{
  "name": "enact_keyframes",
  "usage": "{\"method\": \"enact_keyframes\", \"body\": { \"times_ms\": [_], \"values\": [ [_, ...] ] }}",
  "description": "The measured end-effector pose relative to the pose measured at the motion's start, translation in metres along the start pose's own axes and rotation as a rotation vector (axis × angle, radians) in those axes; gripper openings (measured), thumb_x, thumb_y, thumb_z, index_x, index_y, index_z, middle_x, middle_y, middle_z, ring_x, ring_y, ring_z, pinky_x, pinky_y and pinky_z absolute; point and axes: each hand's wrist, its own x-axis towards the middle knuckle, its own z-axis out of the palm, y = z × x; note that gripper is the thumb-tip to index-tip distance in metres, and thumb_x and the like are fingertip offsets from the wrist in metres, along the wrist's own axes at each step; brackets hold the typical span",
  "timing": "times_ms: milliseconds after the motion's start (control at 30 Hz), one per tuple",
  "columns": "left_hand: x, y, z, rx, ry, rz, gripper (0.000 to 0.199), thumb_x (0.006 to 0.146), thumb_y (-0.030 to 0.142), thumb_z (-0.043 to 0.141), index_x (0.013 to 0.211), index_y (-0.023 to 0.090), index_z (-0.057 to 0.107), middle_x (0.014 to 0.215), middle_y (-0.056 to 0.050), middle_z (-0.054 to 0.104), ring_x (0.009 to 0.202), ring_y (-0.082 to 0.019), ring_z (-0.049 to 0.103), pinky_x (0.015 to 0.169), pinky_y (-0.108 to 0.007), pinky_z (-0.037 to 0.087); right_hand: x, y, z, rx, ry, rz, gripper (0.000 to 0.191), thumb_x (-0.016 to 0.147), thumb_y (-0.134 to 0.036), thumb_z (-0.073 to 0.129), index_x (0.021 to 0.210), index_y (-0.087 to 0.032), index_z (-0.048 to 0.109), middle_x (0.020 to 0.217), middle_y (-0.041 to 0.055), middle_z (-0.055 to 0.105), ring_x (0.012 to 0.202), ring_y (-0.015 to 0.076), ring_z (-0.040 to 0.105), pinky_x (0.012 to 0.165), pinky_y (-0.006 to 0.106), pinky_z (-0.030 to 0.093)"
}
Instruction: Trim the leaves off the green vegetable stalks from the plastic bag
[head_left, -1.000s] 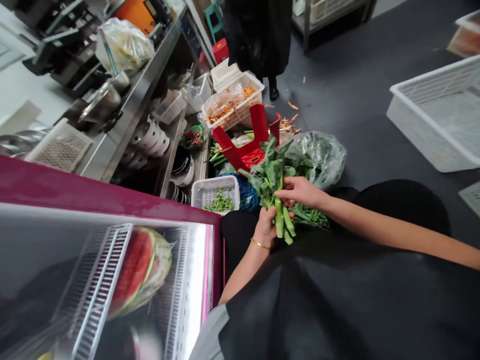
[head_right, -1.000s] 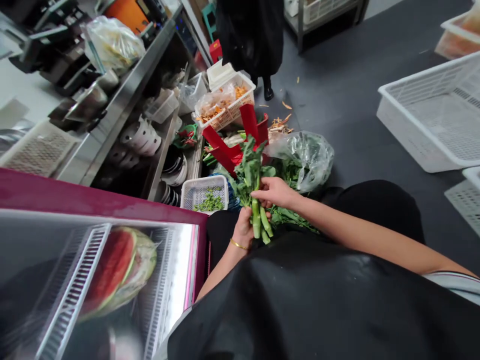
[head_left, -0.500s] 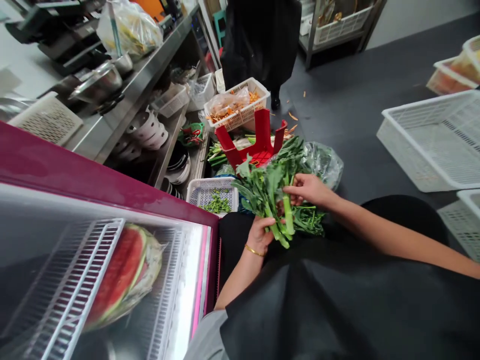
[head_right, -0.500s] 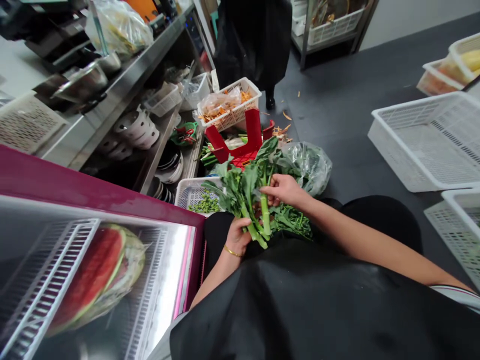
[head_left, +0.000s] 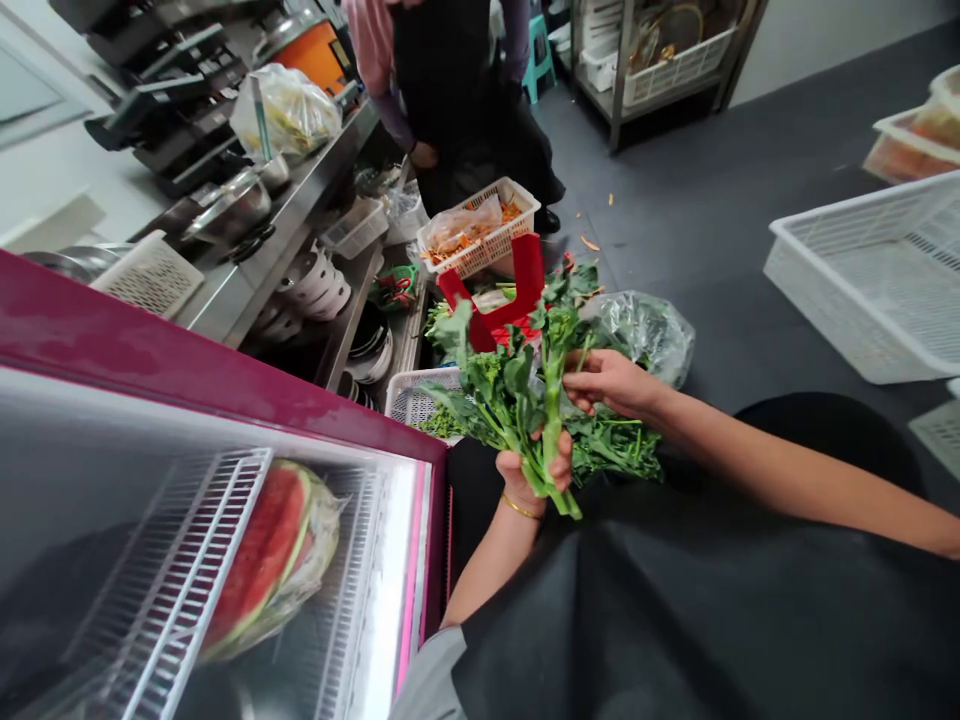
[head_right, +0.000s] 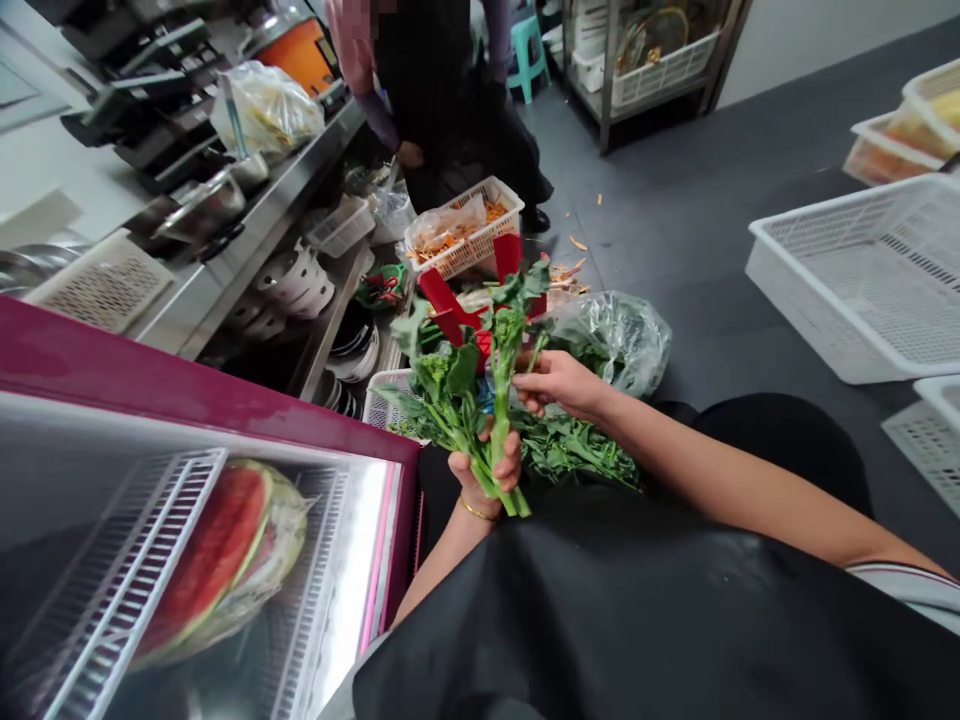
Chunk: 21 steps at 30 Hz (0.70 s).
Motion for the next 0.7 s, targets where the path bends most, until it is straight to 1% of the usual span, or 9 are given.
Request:
{"method": "enact_keyframes", "body": {
  "times_ms": [133, 233, 333, 400, 467, 533, 633, 667, 700],
  "values": [
    [-0.002, -0.003, 0.002, -0.010, -0.056, 0.000, 0.058, 0.038, 0.059, 0.066, 0.079, 0.022, 0.047, 0.078, -0.006, 0.053, 0.049, -0.009, 0.039, 0.036, -0.023, 0.028, 0.004, -0.003, 0.002, 0.104, -0.007, 0.024, 0.039, 0.059, -0.044, 0.078, 0.068, -0.016, 0.051, 0.050, -0.0047, 0.052, 0.037, 0.0071, 0.045, 0.035, 0.020, 0.034],
    [-0.006, -0.003, 0.002, 0.012, -0.049, -0.036, 0.058, 0.038, 0.061, 0.065, 0.077, 0.022, 0.047, 0.074, -0.004, 0.049, 0.048, -0.008, 0.036, 0.036, -0.023, 0.027, 0.004, -0.004, 0.006, 0.044, -0.082, 0.017, 0.039, 0.063, -0.048, 0.075, 0.069, -0.017, 0.052, 0.044, -0.0063, 0.048, 0.035, 0.0081, 0.043, 0.035, 0.021, 0.035],
    [-0.009, -0.003, 0.009, 0.009, 0.019, 0.032, 0.057, 0.041, 0.063, 0.062, 0.078, 0.022, 0.046, 0.075, -0.003, 0.047, 0.048, -0.006, 0.032, 0.037, -0.023, 0.026, 0.003, -0.010, 0.014, -0.231, 0.037, -0.187, 0.035, 0.070, -0.049, 0.069, 0.066, -0.019, 0.052, 0.044, -0.0043, 0.050, 0.039, 0.0100, 0.046, 0.041, 0.024, 0.039],
    [-0.011, -0.003, 0.016, 0.000, 0.053, 0.107, 0.055, 0.044, 0.063, 0.061, 0.080, 0.023, 0.047, 0.077, -0.003, 0.048, 0.050, -0.007, 0.033, 0.040, -0.024, 0.029, -0.004, -0.009, 0.019, -0.442, 0.199, -0.367, 0.028, 0.074, -0.046, 0.066, 0.070, -0.020, 0.059, 0.056, 0.0007, 0.060, 0.051, 0.0131, 0.054, 0.052, 0.026, 0.045],
    [-0.013, -0.003, 0.018, 0.007, 0.027, 0.120, 0.054, 0.044, 0.061, 0.062, 0.079, 0.023, 0.049, 0.079, -0.004, 0.050, 0.051, -0.008, 0.036, 0.041, -0.025, 0.031, -0.016, -0.003, 0.018, -0.554, 0.265, -0.480, 0.024, 0.078, -0.043, 0.062, 0.082, -0.020, 0.067, 0.071, 0.0048, 0.067, 0.064, 0.0164, 0.061, 0.061, 0.028, 0.048],
    [-0.014, -0.001, 0.016, 0.022, -0.043, 0.095, 0.054, 0.040, 0.059, 0.065, 0.077, 0.022, 0.051, 0.077, -0.005, 0.053, 0.049, -0.008, 0.037, 0.040, -0.025, 0.031, -0.033, 0.006, 0.006, -0.619, 0.070, -0.443, 0.024, 0.080, -0.039, 0.060, 0.089, -0.020, 0.071, 0.075, 0.0048, 0.069, 0.066, 0.0171, 0.063, 0.062, 0.028, 0.048],
    [-0.015, 0.004, 0.006, 0.069, -0.102, 0.088, 0.056, 0.033, 0.059, 0.068, 0.071, 0.021, 0.054, 0.072, -0.005, 0.055, 0.045, -0.008, 0.037, 0.037, -0.025, 0.029, -0.050, 0.010, -0.019, -0.732, -0.426, -0.183, 0.018, 0.073, -0.032, 0.067, 0.085, -0.022, 0.074, 0.066, 0.0016, 0.067, 0.056, 0.0151, 0.061, 0.052, 0.024, 0.044],
    [-0.015, 0.006, 0.003, 0.096, -0.108, 0.085, 0.057, 0.031, 0.060, 0.069, 0.069, 0.021, 0.055, 0.069, -0.005, 0.055, 0.044, -0.008, 0.038, 0.037, -0.025, 0.029, -0.051, 0.007, -0.025, -0.768, -0.481, -0.121, 0.019, 0.069, -0.031, 0.070, 0.085, -0.022, 0.074, 0.065, 0.0012, 0.067, 0.054, 0.0148, 0.060, 0.050, 0.024, 0.042],
    [-0.015, 0.007, 0.000, 0.131, -0.122, 0.059, 0.059, 0.028, 0.061, 0.069, 0.069, 0.021, 0.056, 0.065, -0.004, 0.054, 0.043, -0.009, 0.039, 0.038, -0.026, 0.029, -0.049, 0.001, -0.029, -0.786, -0.452, -0.087, 0.023, 0.067, -0.032, 0.072, 0.088, -0.022, 0.074, 0.066, 0.0014, 0.067, 0.054, 0.0148, 0.059, 0.049, 0.024, 0.041]
  ]
}}
